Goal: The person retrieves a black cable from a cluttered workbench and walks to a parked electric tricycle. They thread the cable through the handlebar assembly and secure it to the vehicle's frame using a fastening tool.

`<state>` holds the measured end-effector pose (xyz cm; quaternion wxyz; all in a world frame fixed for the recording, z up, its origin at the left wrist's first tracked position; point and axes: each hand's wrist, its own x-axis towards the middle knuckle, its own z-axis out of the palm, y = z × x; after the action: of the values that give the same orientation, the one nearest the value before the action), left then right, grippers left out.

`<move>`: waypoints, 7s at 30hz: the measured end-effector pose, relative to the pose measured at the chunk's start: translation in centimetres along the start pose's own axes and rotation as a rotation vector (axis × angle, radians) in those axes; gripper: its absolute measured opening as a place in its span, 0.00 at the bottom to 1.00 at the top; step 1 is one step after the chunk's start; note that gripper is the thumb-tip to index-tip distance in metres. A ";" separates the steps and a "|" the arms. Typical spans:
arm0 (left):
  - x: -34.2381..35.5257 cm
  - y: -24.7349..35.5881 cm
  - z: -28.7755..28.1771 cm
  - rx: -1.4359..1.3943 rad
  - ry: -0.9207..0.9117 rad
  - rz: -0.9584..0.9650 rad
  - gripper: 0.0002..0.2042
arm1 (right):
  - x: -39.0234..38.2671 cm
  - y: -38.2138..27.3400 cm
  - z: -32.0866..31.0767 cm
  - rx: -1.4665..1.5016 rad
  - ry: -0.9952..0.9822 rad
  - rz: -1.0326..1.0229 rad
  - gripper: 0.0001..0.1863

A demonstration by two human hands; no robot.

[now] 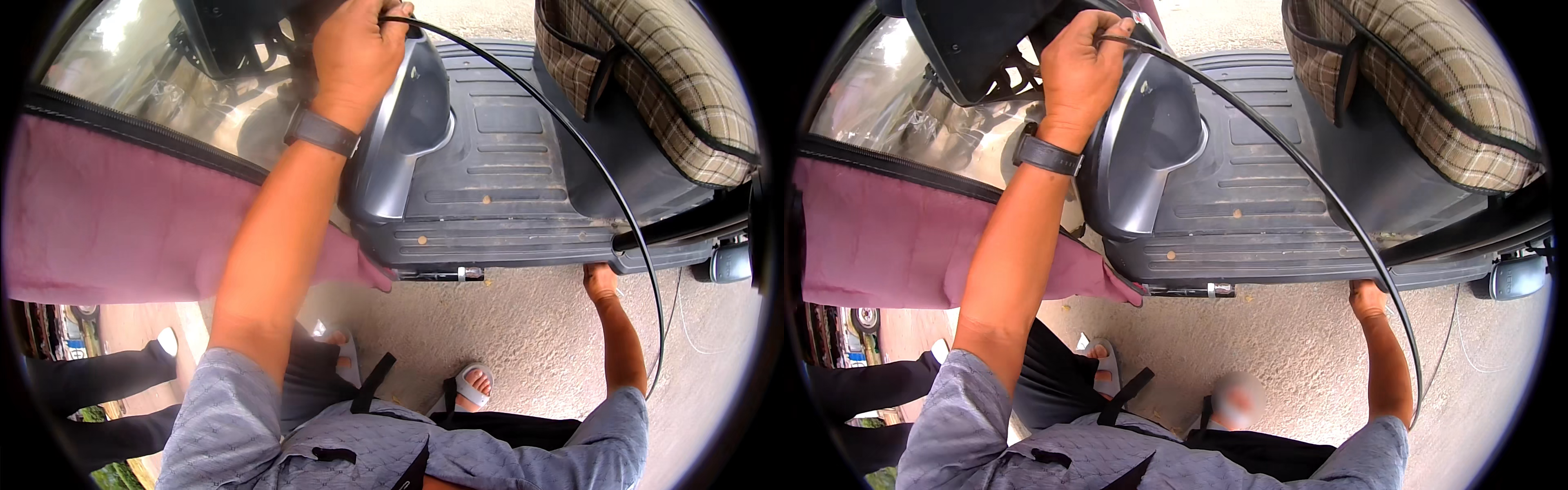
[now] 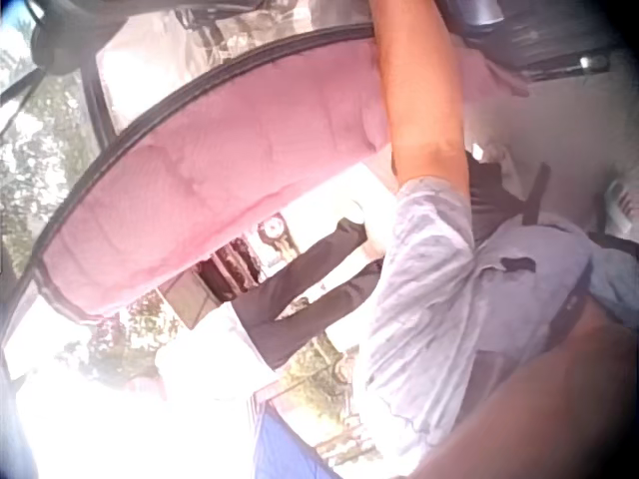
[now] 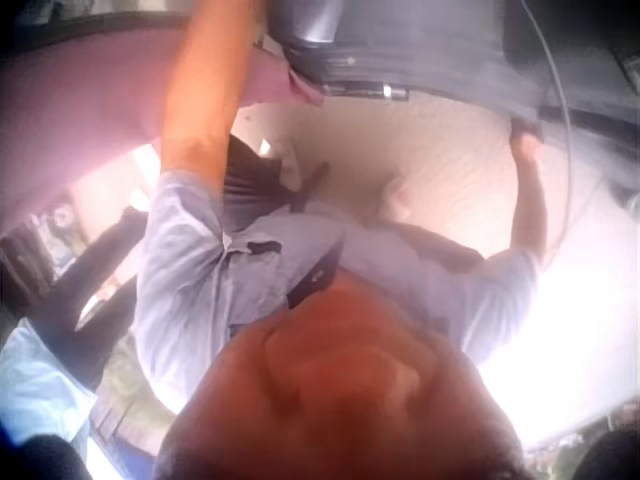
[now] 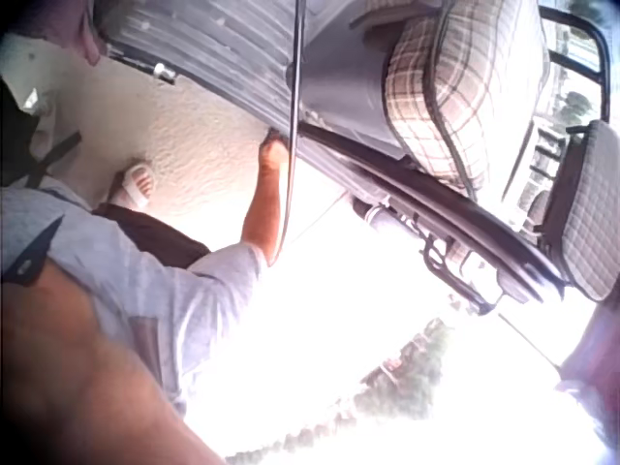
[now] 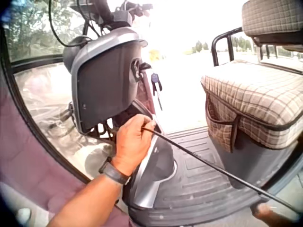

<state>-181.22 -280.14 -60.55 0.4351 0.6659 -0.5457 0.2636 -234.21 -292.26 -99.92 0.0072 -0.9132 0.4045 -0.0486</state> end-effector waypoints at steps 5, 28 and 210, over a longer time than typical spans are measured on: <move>-0.1 0.7 -0.3 -0.083 -0.002 0.061 0.10 | -8.2 3.8 -3.1 -0.009 -0.200 0.202 0.08; 3.6 21.3 -5.8 -0.159 -0.481 0.910 0.12 | -25.3 4.8 -4.3 -0.004 -0.350 0.532 0.09; 2.9 -2.1 -2.4 -1.394 0.424 -0.743 0.10 | 13.9 -44.5 -29.3 1.393 -0.207 -0.238 0.11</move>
<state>-178.09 -279.47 -57.60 0.9022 0.3159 -0.2340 -0.1772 -194.83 -271.87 -67.31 0.6220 -0.7342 0.1741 -0.2092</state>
